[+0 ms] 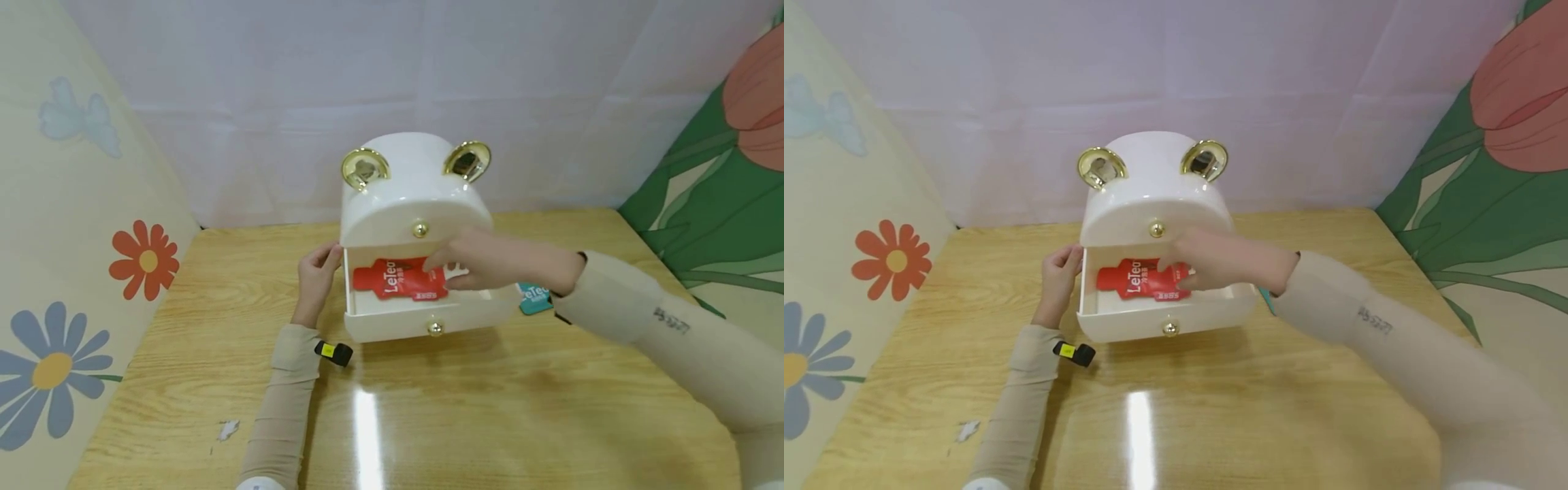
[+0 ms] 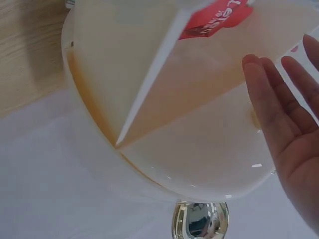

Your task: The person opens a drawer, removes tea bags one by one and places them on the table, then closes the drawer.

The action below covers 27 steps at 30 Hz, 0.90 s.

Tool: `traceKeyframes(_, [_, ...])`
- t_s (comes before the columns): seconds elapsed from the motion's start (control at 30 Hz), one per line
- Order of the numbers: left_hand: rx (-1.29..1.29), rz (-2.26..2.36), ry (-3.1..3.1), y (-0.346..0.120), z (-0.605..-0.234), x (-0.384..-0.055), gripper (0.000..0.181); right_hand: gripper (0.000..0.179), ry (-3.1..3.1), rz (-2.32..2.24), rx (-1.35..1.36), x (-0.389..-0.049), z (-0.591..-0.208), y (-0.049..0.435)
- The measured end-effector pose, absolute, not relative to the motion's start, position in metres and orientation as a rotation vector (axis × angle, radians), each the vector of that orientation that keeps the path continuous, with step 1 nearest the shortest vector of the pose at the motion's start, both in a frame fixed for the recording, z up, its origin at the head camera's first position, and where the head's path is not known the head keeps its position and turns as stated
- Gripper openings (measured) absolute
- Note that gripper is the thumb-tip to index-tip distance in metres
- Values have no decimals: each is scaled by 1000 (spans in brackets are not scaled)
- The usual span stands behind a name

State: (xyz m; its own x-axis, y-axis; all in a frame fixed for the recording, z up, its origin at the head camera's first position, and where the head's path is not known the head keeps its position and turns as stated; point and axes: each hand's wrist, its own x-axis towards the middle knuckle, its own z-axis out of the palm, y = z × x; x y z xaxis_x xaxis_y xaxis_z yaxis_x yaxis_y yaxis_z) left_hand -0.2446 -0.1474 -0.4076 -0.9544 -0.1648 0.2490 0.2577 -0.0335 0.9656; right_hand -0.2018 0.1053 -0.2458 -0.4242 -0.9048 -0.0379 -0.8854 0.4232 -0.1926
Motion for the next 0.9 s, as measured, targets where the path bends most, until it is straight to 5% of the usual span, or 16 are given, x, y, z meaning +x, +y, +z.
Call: traceKeyframes(0.9, [-116, -2093, -1935, -143, -408, -243, 25, 37, 2488, 90, -1425, -224, -277, 84])
